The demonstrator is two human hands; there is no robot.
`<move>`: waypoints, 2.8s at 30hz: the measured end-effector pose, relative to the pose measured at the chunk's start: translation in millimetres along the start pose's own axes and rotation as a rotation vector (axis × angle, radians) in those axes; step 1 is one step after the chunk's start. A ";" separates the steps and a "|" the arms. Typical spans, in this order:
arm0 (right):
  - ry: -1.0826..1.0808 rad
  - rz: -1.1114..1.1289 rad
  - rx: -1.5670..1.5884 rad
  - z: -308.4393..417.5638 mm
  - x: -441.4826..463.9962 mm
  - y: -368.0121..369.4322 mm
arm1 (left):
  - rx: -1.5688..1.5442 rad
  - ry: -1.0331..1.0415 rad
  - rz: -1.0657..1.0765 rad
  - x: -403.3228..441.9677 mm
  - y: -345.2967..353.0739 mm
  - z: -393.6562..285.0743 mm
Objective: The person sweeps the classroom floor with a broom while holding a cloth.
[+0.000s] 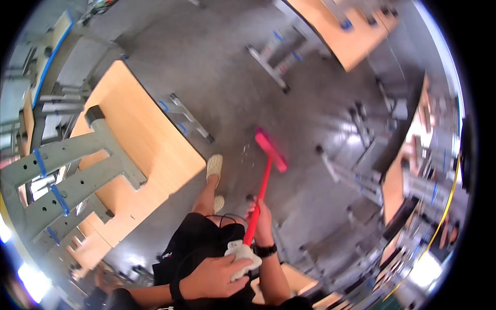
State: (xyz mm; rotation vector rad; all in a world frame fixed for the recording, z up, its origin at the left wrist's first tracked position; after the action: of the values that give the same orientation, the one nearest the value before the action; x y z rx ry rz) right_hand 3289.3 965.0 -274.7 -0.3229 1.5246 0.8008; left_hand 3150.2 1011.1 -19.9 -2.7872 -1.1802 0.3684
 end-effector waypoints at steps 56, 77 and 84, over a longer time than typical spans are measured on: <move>0.711 0.230 -1.197 157.7 285.2 877.1 | -0.804 -0.033 -1.074 289.4 -731.6 118.3; 0.570 0.360 -1.353 88.4 405.5 1350.1 | -1.176 -0.043 -1.413 258.1 -1172.0 256.0; 0.663 0.295 -1.450 56.6 455.1 1455.1 | -1.090 -0.235 -1.433 252.4 -1296.7 284.6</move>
State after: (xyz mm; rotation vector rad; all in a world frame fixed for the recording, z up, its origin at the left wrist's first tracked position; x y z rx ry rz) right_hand 2338.7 2158.2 -286.4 -1.5579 1.3012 2.1158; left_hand 2345.7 2093.0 -111.2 -1.3858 -3.6356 -0.1864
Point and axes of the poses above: each hand's wrist, its own x-axis towards the middle knuckle, its own y-axis out of the palm, z = x × y, the point moved 9 cm from there along x, towards the middle knuckle, and after that the axes turned 14 degrees about y, right-handed, at the moved point
